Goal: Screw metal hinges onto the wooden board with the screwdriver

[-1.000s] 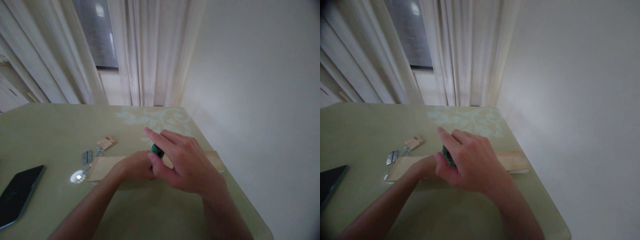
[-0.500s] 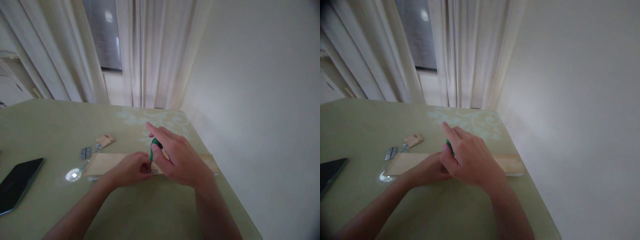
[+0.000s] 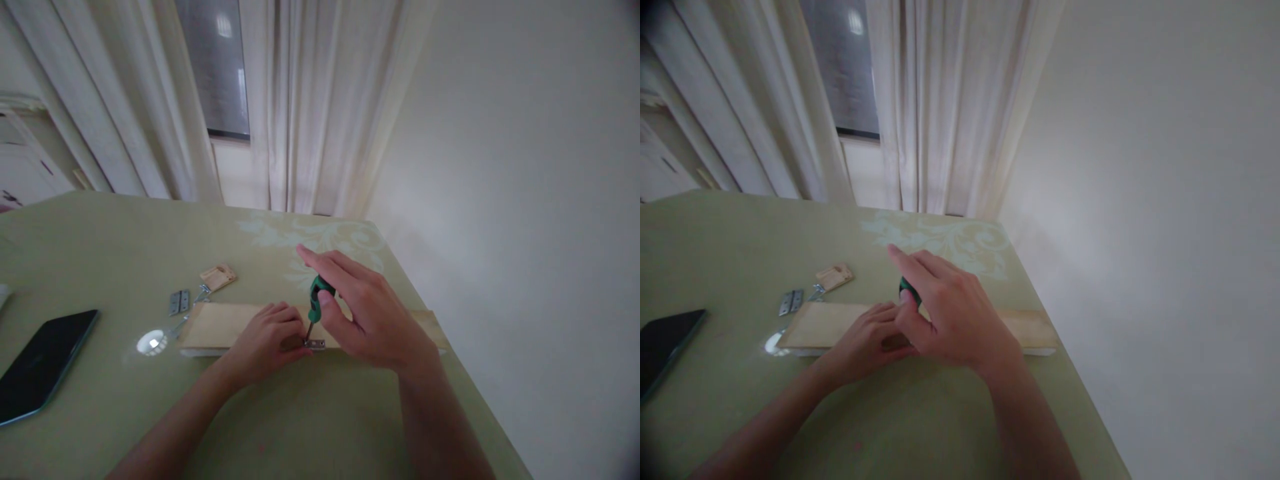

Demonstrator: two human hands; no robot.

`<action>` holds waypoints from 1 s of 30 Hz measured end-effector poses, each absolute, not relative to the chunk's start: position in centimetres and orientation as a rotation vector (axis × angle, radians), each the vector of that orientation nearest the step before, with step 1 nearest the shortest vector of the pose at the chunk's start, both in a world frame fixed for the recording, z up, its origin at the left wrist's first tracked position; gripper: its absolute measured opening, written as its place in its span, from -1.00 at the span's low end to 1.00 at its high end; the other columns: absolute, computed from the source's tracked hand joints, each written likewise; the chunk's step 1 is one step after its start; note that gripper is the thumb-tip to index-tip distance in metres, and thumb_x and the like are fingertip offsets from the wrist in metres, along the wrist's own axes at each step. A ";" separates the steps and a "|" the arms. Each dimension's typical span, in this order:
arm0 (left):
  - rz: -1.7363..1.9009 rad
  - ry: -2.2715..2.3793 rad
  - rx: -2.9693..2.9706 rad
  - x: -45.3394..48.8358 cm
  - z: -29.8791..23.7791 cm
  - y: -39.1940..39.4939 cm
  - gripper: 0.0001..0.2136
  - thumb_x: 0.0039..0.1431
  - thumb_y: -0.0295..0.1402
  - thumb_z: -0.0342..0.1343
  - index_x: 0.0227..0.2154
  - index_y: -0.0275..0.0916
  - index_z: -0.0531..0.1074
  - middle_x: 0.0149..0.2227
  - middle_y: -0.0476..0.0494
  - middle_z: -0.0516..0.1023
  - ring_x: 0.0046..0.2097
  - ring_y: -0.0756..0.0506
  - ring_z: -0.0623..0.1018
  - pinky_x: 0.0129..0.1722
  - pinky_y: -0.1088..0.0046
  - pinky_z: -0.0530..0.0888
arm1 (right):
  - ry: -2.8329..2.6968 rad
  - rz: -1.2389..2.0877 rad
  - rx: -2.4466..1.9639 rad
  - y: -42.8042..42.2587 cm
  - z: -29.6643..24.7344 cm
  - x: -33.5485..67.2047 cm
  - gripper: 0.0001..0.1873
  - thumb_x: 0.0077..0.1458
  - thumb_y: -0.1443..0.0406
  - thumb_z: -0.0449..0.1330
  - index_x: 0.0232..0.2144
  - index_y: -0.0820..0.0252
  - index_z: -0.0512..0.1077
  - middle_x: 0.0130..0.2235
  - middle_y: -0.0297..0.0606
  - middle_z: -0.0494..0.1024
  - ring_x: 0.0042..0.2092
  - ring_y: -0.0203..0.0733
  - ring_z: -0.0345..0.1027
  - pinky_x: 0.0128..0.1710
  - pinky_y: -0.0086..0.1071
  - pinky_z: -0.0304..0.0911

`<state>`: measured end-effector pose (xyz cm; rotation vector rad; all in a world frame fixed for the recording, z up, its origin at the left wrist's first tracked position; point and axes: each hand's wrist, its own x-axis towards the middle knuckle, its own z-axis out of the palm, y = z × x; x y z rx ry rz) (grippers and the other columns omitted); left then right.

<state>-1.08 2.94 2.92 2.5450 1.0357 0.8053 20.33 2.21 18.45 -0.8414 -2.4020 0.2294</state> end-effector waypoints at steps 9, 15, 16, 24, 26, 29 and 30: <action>0.786 1.065 2.524 -1.0 3.5 2.9 -0.82 0.26 -0.21 0.36 -0.34 -0.17 0.54 -0.23 -0.05 0.59 -0.14 -0.14 0.50 -0.17 0.32 0.33 | -2.395 0.005 -0.933 2.7 17.5 20.2 -0.58 0.38 0.09 0.18 0.17 0.13 0.51 -0.18 -0.25 0.67 -0.21 -0.18 0.51 -0.16 -0.32 0.32; 0.751 1.066 2.529 -1.1 3.6 2.9 -0.78 0.28 -0.14 0.33 -0.35 -0.17 0.56 -0.24 -0.05 0.59 -0.17 -0.11 0.50 -0.17 0.33 0.32 | -2.430 0.288 -0.823 2.2 18.5 21.1 -0.52 0.35 0.35 0.01 0.25 0.13 0.41 -0.02 -0.22 0.66 -0.10 -0.20 0.53 -0.07 -0.32 0.35; 0.755 1.066 2.526 -1.1 3.6 3.0 -0.78 0.27 -0.14 0.34 -0.36 -0.17 0.56 -0.24 -0.05 0.59 -0.17 -0.11 0.50 -0.17 0.33 0.32 | -2.415 0.285 -0.839 2.1 18.5 21.2 -0.58 0.37 0.31 0.04 0.21 0.12 0.45 -0.08 -0.26 0.68 -0.18 -0.23 0.53 -0.13 -0.36 0.34; 0.777 1.084 2.530 -0.9 3.3 3.0 -0.77 0.19 -0.22 0.42 -0.40 -0.19 0.51 -0.26 -0.03 0.58 -0.16 -0.12 0.51 -0.17 0.34 0.31 | -2.301 -0.079 -0.699 3.2 17.1 20.8 -0.65 0.35 0.09 0.28 0.02 0.17 0.59 -0.40 -0.37 0.63 -0.46 -0.35 0.35 -0.35 -0.43 0.24; 0.767 1.093 2.542 -0.9 3.3 3.0 -0.75 0.18 -0.19 0.42 -0.39 -0.20 0.50 -0.26 -0.04 0.58 -0.16 -0.13 0.51 -0.17 0.34 0.31 | -2.247 -0.148 -0.675 3.5 17.1 20.9 -0.67 0.30 0.10 0.33 -0.04 0.20 0.62 -0.41 -0.35 0.60 -0.43 -0.32 0.37 -0.34 -0.41 0.27; 0.758 1.094 2.549 -0.8 3.2 2.9 -0.75 0.20 -0.18 0.41 -0.36 -0.20 0.50 -0.24 -0.04 0.58 -0.15 -0.13 0.51 -0.17 0.34 0.30 | -2.178 -0.206 -0.683 3.4 17.1 20.9 -0.72 0.26 0.11 0.37 -0.17 0.22 0.64 -0.38 -0.29 0.55 -0.40 -0.30 0.37 -0.36 -0.40 0.30; 0.758 1.097 2.555 -0.8 3.2 2.9 -0.76 0.20 -0.19 0.41 -0.34 -0.19 0.50 -0.23 -0.04 0.58 -0.14 -0.14 0.51 -0.16 0.33 0.30 | -2.165 -0.196 -0.681 3.3 17.1 20.8 -0.73 0.26 0.12 0.36 -0.19 0.22 0.64 -0.32 -0.25 0.56 -0.38 -0.30 0.39 -0.36 -0.40 0.32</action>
